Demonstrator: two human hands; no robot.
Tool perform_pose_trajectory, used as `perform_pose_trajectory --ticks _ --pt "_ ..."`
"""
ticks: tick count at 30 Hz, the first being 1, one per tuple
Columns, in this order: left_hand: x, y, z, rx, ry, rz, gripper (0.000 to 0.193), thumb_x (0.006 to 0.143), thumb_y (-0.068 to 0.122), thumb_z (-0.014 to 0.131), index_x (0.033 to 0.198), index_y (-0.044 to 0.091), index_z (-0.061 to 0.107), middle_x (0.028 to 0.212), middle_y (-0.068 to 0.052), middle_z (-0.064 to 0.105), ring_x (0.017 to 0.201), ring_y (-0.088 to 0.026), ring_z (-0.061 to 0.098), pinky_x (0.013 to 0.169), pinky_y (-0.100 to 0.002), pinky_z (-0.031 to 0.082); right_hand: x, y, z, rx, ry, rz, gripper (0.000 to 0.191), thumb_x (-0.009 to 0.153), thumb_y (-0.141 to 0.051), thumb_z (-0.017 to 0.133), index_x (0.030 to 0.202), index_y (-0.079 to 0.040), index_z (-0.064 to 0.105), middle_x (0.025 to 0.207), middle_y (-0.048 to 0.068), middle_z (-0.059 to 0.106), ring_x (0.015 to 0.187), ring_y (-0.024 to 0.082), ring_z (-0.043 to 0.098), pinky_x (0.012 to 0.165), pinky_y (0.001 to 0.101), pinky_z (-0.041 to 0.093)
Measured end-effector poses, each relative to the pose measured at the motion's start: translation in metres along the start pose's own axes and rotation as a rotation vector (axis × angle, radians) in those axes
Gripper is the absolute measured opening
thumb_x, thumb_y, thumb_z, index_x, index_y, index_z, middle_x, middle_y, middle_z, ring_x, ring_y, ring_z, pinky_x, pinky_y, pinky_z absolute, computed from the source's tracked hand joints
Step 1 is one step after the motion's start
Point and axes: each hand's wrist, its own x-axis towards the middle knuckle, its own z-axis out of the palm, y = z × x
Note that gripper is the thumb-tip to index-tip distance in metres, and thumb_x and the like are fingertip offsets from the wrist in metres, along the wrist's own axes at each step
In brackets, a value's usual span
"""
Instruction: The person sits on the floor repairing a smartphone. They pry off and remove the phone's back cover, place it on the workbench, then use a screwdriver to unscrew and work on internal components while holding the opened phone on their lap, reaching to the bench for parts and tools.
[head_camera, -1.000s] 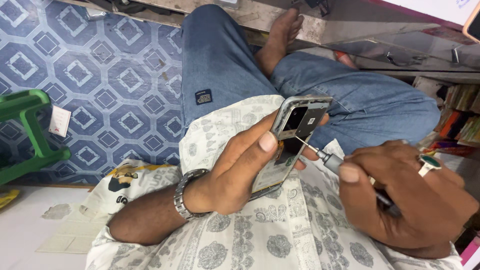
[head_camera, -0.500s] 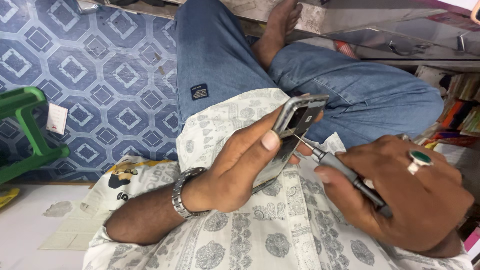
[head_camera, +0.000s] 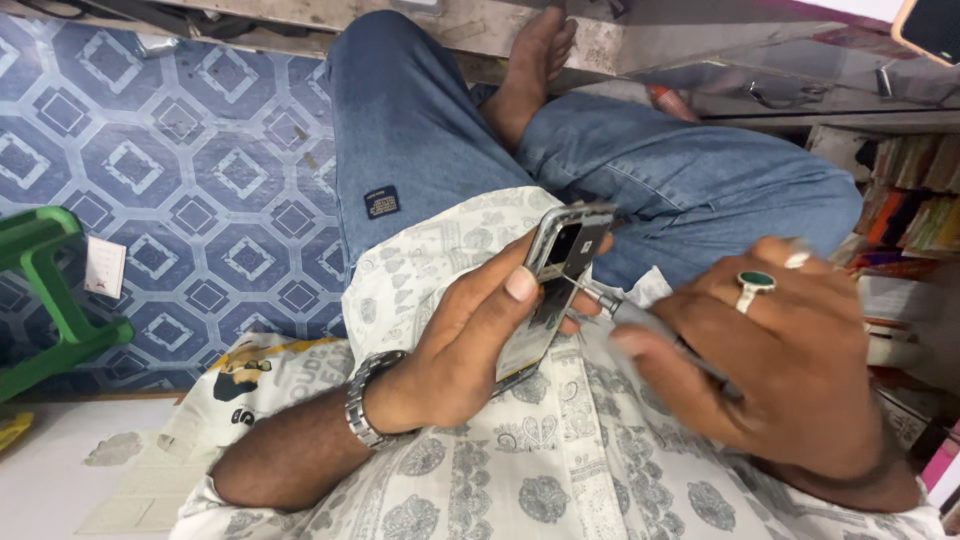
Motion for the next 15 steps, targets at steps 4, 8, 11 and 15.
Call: perform_pose_trajectory --ticks 4,8,11,15 --pt "0.0025 -0.0001 0.0006 -0.018 -0.009 -0.012 0.070 0.112 0.049 0.038 0.163 0.001 0.035 0.159 -0.013 0.051 0.122 -0.017 0.062 0.105 -0.034 0.053 -0.0017 0.0012 0.0015 0.137 0.110 -0.031 0.044 0.078 -0.038 0.080 0.094 0.001 0.067 0.089 0.016 0.070 0.072 0.027 0.071 0.064 0.0349 0.052" --pt "0.0026 -0.0012 0.0015 -0.024 -0.012 -0.014 0.069 0.112 0.048 0.037 0.163 0.001 0.035 0.159 -0.014 0.051 0.122 -0.017 0.062 0.105 -0.034 0.053 0.0009 0.0010 0.0017 0.018 0.050 0.023 0.018 0.091 -0.026 0.081 0.085 -0.010 0.074 0.072 0.003 0.069 0.064 0.019 0.070 0.066 0.0386 0.051" --pt "0.0042 -0.0014 -0.0001 -0.025 -0.016 -0.002 0.067 0.114 0.047 0.036 0.162 -0.001 0.037 0.158 -0.015 0.051 0.121 -0.018 0.062 0.104 -0.034 0.053 0.0028 -0.0015 -0.0005 0.217 0.061 -0.015 0.050 0.082 -0.034 0.082 0.096 0.010 0.061 0.098 0.022 0.070 0.062 0.015 0.068 0.051 0.0255 0.047" --pt "0.0067 -0.0023 -0.0003 -0.065 -0.016 -0.007 0.067 0.112 0.045 0.036 0.161 -0.001 0.035 0.157 -0.015 0.051 0.121 -0.018 0.062 0.102 -0.034 0.053 0.0039 -0.0032 -0.0040 0.064 0.073 -0.027 0.036 0.075 -0.033 0.083 0.087 -0.002 0.069 0.075 0.008 0.068 0.066 0.022 0.068 0.060 0.0350 0.049"
